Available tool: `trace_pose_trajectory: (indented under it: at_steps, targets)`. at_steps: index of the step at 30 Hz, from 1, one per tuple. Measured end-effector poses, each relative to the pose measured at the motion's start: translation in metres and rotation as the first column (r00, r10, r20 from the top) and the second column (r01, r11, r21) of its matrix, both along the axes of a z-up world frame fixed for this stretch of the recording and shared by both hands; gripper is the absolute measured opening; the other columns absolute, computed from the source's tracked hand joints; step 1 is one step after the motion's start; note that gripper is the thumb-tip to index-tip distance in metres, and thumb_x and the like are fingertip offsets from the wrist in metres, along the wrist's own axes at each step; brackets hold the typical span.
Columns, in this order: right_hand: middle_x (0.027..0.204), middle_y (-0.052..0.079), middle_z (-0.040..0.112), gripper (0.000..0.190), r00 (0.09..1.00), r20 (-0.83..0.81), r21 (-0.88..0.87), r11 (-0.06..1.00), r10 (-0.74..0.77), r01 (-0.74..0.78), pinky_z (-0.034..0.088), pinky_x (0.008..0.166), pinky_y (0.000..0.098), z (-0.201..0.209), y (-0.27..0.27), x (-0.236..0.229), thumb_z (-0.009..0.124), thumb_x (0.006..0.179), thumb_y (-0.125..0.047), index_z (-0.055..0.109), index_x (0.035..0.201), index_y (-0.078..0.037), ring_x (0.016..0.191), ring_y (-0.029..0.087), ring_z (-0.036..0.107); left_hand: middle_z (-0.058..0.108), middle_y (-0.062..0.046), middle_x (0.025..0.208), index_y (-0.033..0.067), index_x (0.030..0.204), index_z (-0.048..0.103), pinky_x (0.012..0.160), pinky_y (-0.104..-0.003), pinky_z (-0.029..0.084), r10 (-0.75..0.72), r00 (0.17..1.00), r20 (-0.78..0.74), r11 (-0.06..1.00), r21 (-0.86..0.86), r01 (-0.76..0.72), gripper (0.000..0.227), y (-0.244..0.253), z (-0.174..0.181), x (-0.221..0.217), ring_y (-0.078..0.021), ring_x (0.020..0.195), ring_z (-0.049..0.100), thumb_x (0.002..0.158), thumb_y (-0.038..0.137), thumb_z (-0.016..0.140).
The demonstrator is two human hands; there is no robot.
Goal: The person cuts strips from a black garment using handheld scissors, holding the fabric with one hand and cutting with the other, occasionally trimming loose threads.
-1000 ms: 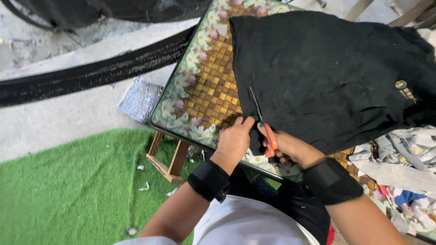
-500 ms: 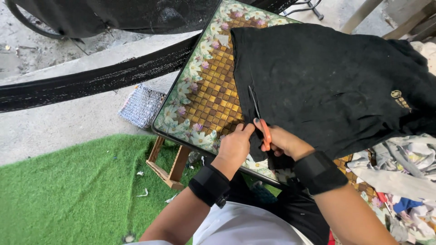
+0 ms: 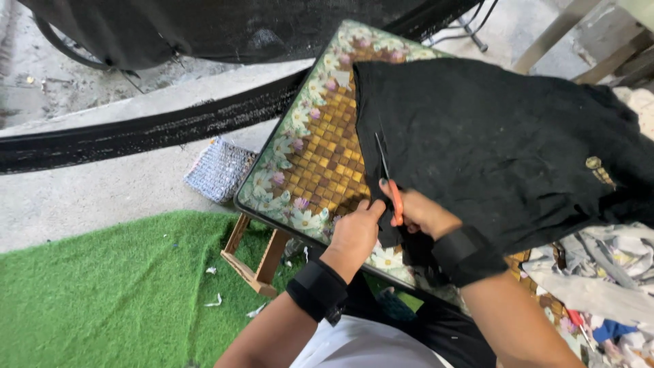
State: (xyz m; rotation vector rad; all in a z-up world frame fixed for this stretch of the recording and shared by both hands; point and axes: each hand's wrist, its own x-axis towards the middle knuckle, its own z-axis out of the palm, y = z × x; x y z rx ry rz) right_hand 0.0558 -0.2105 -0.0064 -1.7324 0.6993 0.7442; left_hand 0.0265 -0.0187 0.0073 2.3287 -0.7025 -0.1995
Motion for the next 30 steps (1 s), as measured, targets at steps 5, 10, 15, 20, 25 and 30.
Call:
trace_pose_trajectory:
  at_steps: [5,10,15,20,25,30]
  targets:
    - [0.058,0.006,0.052,0.066,0.997,0.074,0.008,1.0,-0.009,0.009,0.028,0.04,0.0348,0.001,-0.003,-0.005,0.057,0.083,-0.076,0.062,0.078,-0.01,0.042,0.016,0.042,0.061,-0.014,0.105,0.0146,0.108,0.055,0.069,-0.056,0.052,0.009,1.0,0.008,1.0,0.021,-0.009,0.025,0.0,-0.001,-0.001,-0.0436,0.084,0.068,0.085,0.006,0.06]
    - [0.06,0.006,0.06,0.078,0.993,-0.086,-0.014,0.996,0.086,-0.088,0.033,0.043,0.0309,0.008,-0.006,0.008,0.05,0.084,-0.083,0.063,0.074,-0.007,0.045,0.012,0.042,0.062,-0.014,0.103,0.0142,0.108,0.056,0.069,-0.056,0.052,0.0,1.0,0.021,1.0,0.026,-0.001,0.024,0.0,0.002,0.003,-0.0436,0.084,0.067,0.086,0.006,0.06]
    - [0.058,0.002,0.05,0.07,0.997,-0.075,0.017,1.0,-0.011,0.012,0.029,0.045,0.03,0.007,-0.002,0.017,0.047,0.082,-0.086,0.047,0.069,-0.017,0.045,0.013,0.039,0.063,-0.013,0.103,0.015,0.109,0.057,0.071,-0.055,0.054,-0.005,1.0,0.028,1.0,-0.01,0.006,0.023,0.002,0.003,0.002,-0.0419,0.086,0.068,0.088,0.005,0.058]
    - [0.058,0.001,0.046,0.071,0.993,-0.086,0.029,0.996,-0.078,0.081,0.028,0.045,0.0301,0.005,0.004,0.008,0.05,0.082,-0.086,0.046,0.068,-0.016,0.044,0.013,0.037,0.062,-0.014,0.104,0.0144,0.109,0.057,0.07,-0.056,0.053,-0.028,1.0,0.002,1.0,-0.001,0.028,0.024,0.005,0.006,0.001,-0.0423,0.085,0.068,0.086,0.006,0.059]
    - [0.057,0.003,0.047,0.066,0.993,-0.012,0.002,0.993,-0.115,0.115,0.025,0.044,0.0306,0.01,0.005,0.012,0.053,0.081,-0.081,0.048,0.067,-0.017,0.043,0.015,0.035,0.062,-0.016,0.103,0.0141,0.109,0.057,0.07,-0.055,0.053,-0.012,1.0,0.012,0.998,-0.056,0.013,0.022,0.004,-0.002,0.005,-0.0433,0.085,0.068,0.088,0.006,0.057]
    - [0.057,0.007,0.05,0.072,0.995,0.051,-0.024,0.996,-0.081,0.082,0.026,0.042,0.0325,0.001,-0.004,0.009,0.056,0.083,-0.079,0.052,0.068,-0.009,0.041,0.017,0.038,0.063,-0.016,0.102,0.0137,0.109,0.057,0.07,-0.053,0.055,-0.029,0.999,0.018,0.999,-0.017,0.029,0.02,0.004,-0.002,0.002,-0.0423,0.084,0.069,0.09,0.005,0.054]
